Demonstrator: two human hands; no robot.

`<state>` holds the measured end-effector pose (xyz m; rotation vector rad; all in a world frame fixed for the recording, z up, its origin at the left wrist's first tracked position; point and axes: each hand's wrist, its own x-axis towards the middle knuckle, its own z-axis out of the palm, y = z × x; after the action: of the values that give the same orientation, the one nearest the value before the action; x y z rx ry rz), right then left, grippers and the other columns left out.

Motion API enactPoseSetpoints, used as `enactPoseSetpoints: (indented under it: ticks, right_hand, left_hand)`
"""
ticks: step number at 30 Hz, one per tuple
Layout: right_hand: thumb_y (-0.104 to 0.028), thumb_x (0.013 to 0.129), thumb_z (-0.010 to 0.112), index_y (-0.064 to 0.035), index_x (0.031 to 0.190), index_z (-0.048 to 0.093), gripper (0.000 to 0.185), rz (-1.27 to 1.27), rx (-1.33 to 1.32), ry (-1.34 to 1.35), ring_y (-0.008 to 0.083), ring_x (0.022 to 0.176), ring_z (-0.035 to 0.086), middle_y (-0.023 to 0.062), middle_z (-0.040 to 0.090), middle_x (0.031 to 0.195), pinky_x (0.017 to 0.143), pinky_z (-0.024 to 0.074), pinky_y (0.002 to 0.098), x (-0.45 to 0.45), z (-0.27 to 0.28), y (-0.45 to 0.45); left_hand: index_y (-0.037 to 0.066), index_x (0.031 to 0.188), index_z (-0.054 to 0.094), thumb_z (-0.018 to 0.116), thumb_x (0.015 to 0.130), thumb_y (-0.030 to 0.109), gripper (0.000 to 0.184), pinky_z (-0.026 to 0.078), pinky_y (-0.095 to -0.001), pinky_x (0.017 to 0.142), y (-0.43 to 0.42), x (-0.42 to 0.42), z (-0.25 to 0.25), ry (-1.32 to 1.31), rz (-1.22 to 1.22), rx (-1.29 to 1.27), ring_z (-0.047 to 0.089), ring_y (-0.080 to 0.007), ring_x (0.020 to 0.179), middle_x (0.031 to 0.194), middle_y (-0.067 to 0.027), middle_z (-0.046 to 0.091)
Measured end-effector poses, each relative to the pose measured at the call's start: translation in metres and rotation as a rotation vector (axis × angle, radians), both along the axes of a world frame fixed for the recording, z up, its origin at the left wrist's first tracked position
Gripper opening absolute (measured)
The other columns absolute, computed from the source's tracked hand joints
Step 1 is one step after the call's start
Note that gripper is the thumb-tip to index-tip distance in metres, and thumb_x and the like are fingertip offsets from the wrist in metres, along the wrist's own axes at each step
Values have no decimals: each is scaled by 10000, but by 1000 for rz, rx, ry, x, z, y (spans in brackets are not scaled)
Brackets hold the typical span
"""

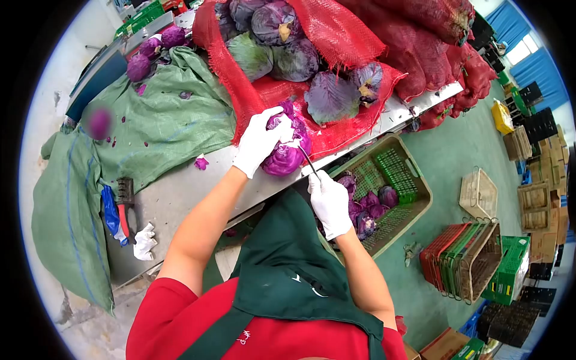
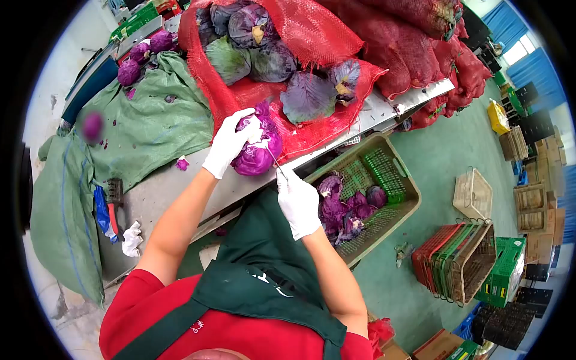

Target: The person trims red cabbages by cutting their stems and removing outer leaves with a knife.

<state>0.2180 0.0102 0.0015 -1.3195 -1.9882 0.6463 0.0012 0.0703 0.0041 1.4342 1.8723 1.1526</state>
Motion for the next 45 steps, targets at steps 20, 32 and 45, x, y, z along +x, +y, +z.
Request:
enactPoseSetpoints:
  ticks: [20,32,45]
  right_hand:
    - [-295,1033,466,-103,1436,493,447,-119,110,-14,304,508,596,148,661,725,499,479,404,-34,-14,18]
    - [-328,1016,495,-152,1455,475,473,-269,203,-196,316,523,616,138,676,758,495,490,413,-54,-15,35]
    - [-340,1053,396,-59,1229,646,415,-233,-297,387,295,1030,666,185,691,1108,888,499,391,17,-33,75]
  left_hand:
    - [24,1314,581,683,923,317,500,435,-367,1027,3,1,-15,-56,66,82,578,-278,1164,1238,-191,599]
    - [49,1314,583,679,914,305,484,437,-381,1027,1,15,-1,-7,155,49,573,-300,1177,1249,-198,586]
    - [45,1431,458,690,919,159,573,505,-300,813,-33,-20,-8,-471,44,17,575,-133,870,994,-54,594]
